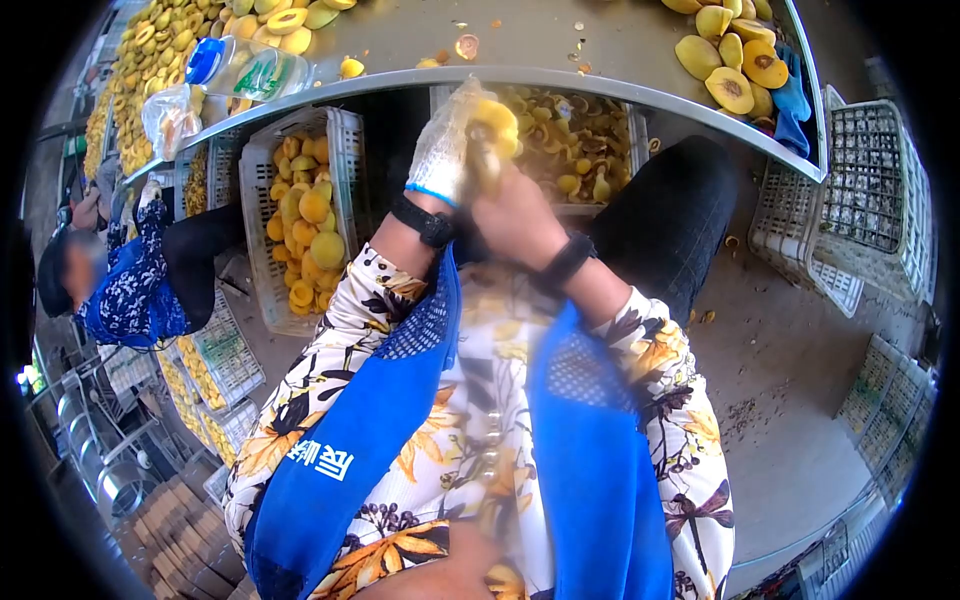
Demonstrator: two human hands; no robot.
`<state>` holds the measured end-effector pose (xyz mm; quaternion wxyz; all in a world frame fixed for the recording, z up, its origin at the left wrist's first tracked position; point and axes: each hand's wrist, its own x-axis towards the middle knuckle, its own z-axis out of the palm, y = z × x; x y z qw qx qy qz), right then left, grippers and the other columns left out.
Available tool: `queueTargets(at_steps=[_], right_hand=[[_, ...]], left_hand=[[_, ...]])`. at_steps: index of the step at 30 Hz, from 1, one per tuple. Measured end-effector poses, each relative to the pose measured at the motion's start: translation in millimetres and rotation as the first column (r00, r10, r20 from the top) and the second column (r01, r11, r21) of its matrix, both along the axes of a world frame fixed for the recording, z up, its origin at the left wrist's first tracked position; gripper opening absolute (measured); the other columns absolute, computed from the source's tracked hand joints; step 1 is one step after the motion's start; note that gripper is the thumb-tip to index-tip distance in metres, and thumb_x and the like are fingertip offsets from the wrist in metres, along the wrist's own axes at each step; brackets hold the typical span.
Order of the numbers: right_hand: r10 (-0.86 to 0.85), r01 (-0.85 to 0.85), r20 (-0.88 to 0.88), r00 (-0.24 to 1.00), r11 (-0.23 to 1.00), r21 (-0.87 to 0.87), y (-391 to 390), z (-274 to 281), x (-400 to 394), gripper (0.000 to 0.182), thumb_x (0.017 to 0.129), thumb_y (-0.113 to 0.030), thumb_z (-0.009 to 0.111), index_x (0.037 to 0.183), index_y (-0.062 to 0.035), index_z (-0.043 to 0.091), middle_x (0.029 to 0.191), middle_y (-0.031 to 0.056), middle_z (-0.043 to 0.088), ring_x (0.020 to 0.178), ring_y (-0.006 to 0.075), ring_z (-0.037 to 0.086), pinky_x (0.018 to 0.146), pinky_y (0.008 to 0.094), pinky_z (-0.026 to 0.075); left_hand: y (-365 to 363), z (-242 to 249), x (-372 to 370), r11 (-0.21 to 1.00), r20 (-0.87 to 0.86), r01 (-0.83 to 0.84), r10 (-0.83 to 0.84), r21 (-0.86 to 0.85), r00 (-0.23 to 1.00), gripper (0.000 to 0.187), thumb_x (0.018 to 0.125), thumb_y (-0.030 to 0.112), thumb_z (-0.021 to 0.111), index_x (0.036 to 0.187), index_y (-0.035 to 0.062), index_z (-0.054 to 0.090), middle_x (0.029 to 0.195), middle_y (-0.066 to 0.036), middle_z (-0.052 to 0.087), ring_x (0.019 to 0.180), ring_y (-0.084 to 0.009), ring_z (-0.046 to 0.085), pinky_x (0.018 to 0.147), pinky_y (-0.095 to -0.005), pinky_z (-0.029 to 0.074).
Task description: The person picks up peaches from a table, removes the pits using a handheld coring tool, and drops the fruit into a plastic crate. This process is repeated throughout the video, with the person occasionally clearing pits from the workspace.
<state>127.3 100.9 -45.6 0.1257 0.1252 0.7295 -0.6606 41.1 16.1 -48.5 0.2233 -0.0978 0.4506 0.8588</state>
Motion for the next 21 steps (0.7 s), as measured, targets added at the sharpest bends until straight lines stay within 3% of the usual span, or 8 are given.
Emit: queueTargets(at_steps=[7, 8, 15, 16, 17, 18, 20, 21], right_hand=[[0.029, 0.013, 0.197, 0.980, 0.977, -0.211, 7.1, 11.6, -1.8, 0.012, 0.078, -0.003, 0.045, 0.089, 0.0015, 0.042, 0.057, 0.0039, 0.047, 0.036, 0.0105, 0.043, 0.032, 0.0251, 0.036], [0.075, -0.034, 0.127, 0.989, 0.954, -0.297, 9.7, 10.1, 0.2, 0.010, 0.078, -0.002, 0.045, 0.086, 0.0008, 0.043, 0.058, 0.0039, 0.046, 0.036, 0.0103, 0.042, 0.032, 0.0250, 0.035], [0.295, -0.118, 0.127, 0.947, 0.688, -0.716, 16.1, 1.8, -5.4, 0.008, 0.082, -0.004, 0.049, 0.088, -0.0090, 0.046, 0.055, 0.0004, 0.042, 0.034, 0.0068, 0.035, 0.031, 0.0222, 0.030], [0.334, -0.110, 0.118, 0.935, 0.591, -0.799, 16.3, 13.6, -4.2, 0.008, 0.083, -0.005, 0.051, 0.088, -0.0077, 0.047, 0.055, 0.0003, 0.042, 0.034, 0.0070, 0.036, 0.032, 0.0220, 0.030], [0.326, -0.115, 0.106, 0.939, 0.589, -0.800, 15.5, 10.8, -4.6, 0.008, 0.083, -0.006, 0.051, 0.089, -0.0069, 0.047, 0.055, 0.0006, 0.042, 0.035, 0.0070, 0.036, 0.032, 0.0218, 0.030], [0.318, -0.117, 0.096, 0.943, 0.587, -0.801, 16.3, 5.2, -4.5, 0.008, 0.083, -0.007, 0.051, 0.090, -0.0062, 0.047, 0.055, 0.0010, 0.043, 0.035, 0.0069, 0.037, 0.032, 0.0216, 0.031], [0.257, -0.157, 0.081, 0.963, 0.777, -0.609, 22.6, -3.3, -6.6, 0.010, 0.084, -0.009, 0.052, 0.092, -0.0045, 0.047, 0.056, 0.0015, 0.045, 0.036, 0.0072, 0.039, 0.032, 0.0216, 0.032], [0.229, -0.164, 0.071, 0.971, 0.850, -0.500, 25.0, -8.8, -7.1, 0.012, 0.084, -0.010, 0.053, 0.092, -0.0037, 0.047, 0.056, 0.0017, 0.046, 0.036, 0.0074, 0.040, 0.032, 0.0216, 0.033]], left_hand=[[5.4, 2.8, 0.9, 0.991, -0.133, 0.026, -0.044, -0.132, 0.990, 0.020, 0.084, 0.019, 0.061, 0.095, 0.0016, 0.061, 0.080, -0.006, 0.064, 0.063, -0.0089, 0.059, 0.053, -0.0197, 0.047], [5.7, 8.6, -1.0, 0.927, -0.061, 0.077, -0.106, -0.367, 0.992, 0.021, 0.084, 0.020, 0.061, 0.095, 0.0020, 0.061, 0.084, -0.007, 0.064, 0.065, -0.0096, 0.059, 0.054, -0.0199, 0.048], [-11.6, 7.1, -10.6, 0.989, 0.188, 0.143, -0.147, 0.034, 0.971, 0.036, 0.084, 0.046, 0.053, 0.086, 0.0103, 0.057, 0.072, -0.002, 0.057, 0.061, -0.0132, 0.057, 0.053, -0.0240, 0.047], [-19.3, 13.8, -12.8, 0.999, 0.224, 0.005, -0.013, 0.038, 0.974, 0.042, 0.084, 0.053, 0.049, 0.081, 0.0113, 0.055, 0.069, -0.002, 0.055, 0.062, -0.0142, 0.056, 0.054, -0.0259, 0.048], [-39.5, -4.7, -19.5, 0.994, 0.000, -0.010, 0.010, 0.105, 1.000, 0.048, 0.083, 0.058, 0.045, 0.078, 0.0106, 0.053, 0.067, -0.002, 0.055, 0.063, -0.0161, 0.056, 0.057, -0.0278, 0.049], [-66.8, -2.8, -27.9, 0.982, 0.257, -0.148, 0.114, 0.118, 0.960, 0.054, 0.083, 0.061, 0.040, 0.079, 0.0094, 0.054, 0.069, -0.004, 0.056, 0.062, -0.0185, 0.057, 0.054, -0.0271, 0.049], [-151.4, -15.0, -40.4, 0.996, 0.100, 0.003, -0.012, 0.094, 0.995, 0.043, 0.084, 0.052, 0.050, 0.089, 0.0099, 0.056, 0.073, -0.006, 0.060, 0.061, -0.0176, 0.060, 0.046, -0.0281, 0.047], [-175.3, -18.3, -35.1, 0.921, -0.031, -0.325, 0.326, -0.216, 0.945, 0.042, 0.083, 0.049, 0.054, 0.091, 0.0079, 0.058, 0.075, -0.007, 0.061, 0.060, -0.0175, 0.060, 0.049, -0.0263, 0.048]])
